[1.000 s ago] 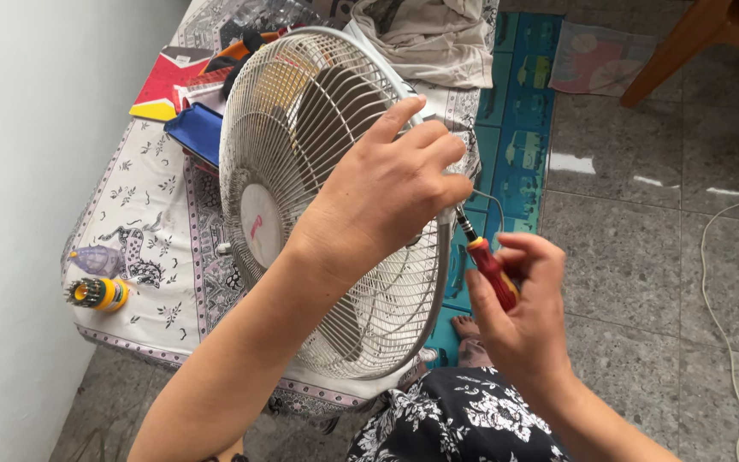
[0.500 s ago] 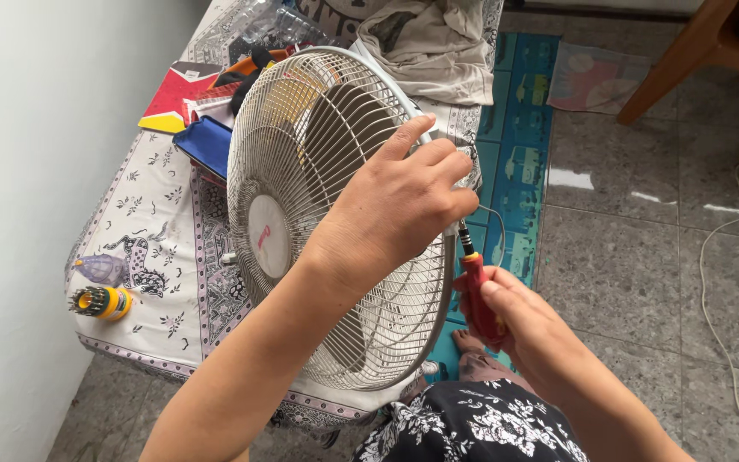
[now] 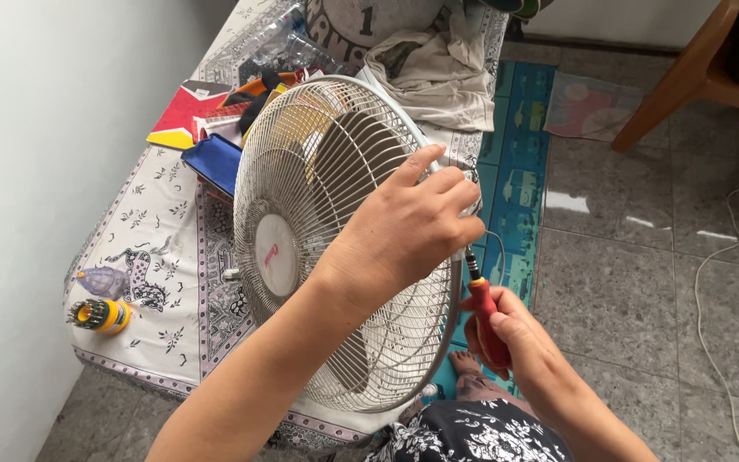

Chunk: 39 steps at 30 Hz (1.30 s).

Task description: The person sits on the floor beside a table fan and uses a screwdriver to unscrew the fasteners holding the front grille guard. They work around the guard rim loosening each screw, then lift the circular grille guard off the fan at the end.

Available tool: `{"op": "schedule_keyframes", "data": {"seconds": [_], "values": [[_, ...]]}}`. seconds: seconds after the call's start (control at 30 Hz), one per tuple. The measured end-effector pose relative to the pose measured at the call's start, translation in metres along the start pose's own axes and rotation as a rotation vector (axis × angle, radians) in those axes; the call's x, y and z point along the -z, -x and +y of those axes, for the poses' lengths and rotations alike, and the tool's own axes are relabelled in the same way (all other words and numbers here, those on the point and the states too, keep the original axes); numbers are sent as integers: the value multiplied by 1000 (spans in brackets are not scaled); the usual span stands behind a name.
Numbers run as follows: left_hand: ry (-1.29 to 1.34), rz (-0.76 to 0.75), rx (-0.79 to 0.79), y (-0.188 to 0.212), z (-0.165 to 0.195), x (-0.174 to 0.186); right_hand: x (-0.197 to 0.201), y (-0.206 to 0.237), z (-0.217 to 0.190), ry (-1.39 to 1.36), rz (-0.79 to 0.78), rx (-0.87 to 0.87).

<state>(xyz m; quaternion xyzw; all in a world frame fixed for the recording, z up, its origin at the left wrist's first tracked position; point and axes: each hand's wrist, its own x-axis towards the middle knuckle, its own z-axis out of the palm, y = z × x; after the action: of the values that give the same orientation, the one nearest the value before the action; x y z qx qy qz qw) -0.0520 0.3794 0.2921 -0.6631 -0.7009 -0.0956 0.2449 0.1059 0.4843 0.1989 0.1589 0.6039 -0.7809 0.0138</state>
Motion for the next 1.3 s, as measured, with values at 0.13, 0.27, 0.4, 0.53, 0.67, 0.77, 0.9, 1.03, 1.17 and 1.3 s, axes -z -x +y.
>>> {"op": "schedule_keyframes", "data": {"seconds": [0.13, 0.27, 0.4, 0.53, 0.67, 0.77, 0.9, 1.03, 1.17, 1.3], "values": [[14, 1, -3, 0, -1, 0, 1, 0, 2, 6, 63, -90], [25, 2, -5, 0, -2, 0, -5, 2, 4, 180, 234, 19], [29, 6, 7, 1, -1, 0, -14, 2, 7, 380, 433, 160], [20, 4, -9, 1, -2, -1, -12, -1, 13, 488, 408, 265], [46, 9, -9, 1, -2, -2, 0, -3, 17, -137, 147, -22], [47, -7, -1, 0, -2, -3, 0, -2, 19, -62, 121, 27], [79, 15, 18, 1, -3, -3, -9, 0, 18, 142, 203, 162], [77, 35, 33, 2, -3, -4, -12, -1, 13, 269, 333, 64], [95, 9, 44, 3, -3, -4, -7, -1, 10, 7, 207, 3], [107, 28, 33, 3, -4, -4, -4, 2, 12, -70, 99, 26]]}}
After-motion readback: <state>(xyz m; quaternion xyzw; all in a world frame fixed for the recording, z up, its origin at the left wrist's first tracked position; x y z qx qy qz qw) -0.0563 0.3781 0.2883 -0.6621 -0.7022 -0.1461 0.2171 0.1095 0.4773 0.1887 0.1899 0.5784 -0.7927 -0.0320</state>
